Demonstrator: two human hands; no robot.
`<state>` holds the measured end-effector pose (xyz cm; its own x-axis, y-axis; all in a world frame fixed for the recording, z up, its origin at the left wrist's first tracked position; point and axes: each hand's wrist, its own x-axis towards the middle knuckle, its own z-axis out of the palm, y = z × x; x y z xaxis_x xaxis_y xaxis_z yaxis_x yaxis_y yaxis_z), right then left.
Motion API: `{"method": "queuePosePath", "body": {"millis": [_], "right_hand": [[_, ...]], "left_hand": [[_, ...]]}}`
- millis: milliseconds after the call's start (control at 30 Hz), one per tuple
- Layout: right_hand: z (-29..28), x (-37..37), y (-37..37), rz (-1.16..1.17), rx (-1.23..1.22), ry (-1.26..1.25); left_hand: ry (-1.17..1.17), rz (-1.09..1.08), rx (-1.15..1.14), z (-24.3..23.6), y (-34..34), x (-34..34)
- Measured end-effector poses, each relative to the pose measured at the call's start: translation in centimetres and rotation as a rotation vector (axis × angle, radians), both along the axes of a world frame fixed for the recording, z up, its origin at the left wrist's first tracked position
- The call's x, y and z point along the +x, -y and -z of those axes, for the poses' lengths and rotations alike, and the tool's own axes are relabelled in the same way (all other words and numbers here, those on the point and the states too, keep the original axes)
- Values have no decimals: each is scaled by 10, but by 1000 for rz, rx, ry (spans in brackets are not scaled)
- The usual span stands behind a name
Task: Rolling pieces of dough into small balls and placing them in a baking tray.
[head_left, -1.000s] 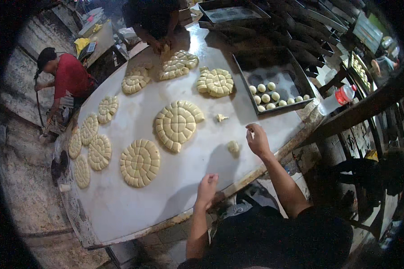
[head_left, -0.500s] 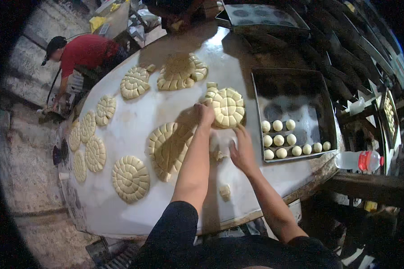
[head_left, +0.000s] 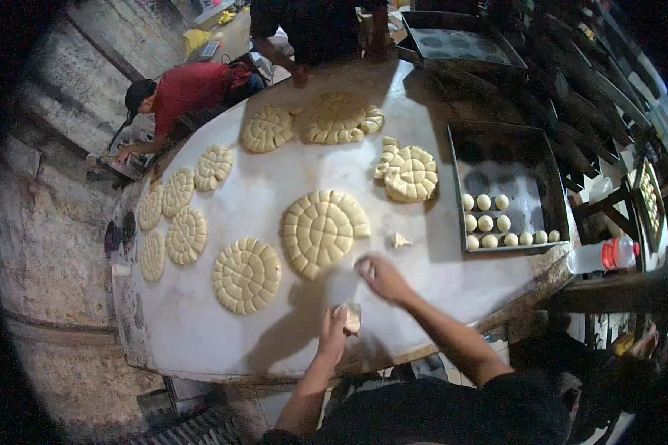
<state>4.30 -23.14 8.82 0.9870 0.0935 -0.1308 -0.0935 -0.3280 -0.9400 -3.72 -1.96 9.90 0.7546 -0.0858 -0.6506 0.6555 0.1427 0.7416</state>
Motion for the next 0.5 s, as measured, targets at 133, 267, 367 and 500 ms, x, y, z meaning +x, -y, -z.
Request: {"method": "queuePosePath", "body": {"millis": [133, 267, 367, 500], "right_hand": [[-12, -139, -108, 132, 229, -191], [-29, -189, -175, 375, 108, 37], [-64, -191, -193, 479, 106, 81], [-94, -190, -192, 561, -108, 255]], "left_hand": [[63, 27, -233, 8, -59, -68], [384, 275, 486, -11, -89, -90], [771, 264, 471, -44, -98, -86], [706, 386, 475, -63, -94, -77]]}}
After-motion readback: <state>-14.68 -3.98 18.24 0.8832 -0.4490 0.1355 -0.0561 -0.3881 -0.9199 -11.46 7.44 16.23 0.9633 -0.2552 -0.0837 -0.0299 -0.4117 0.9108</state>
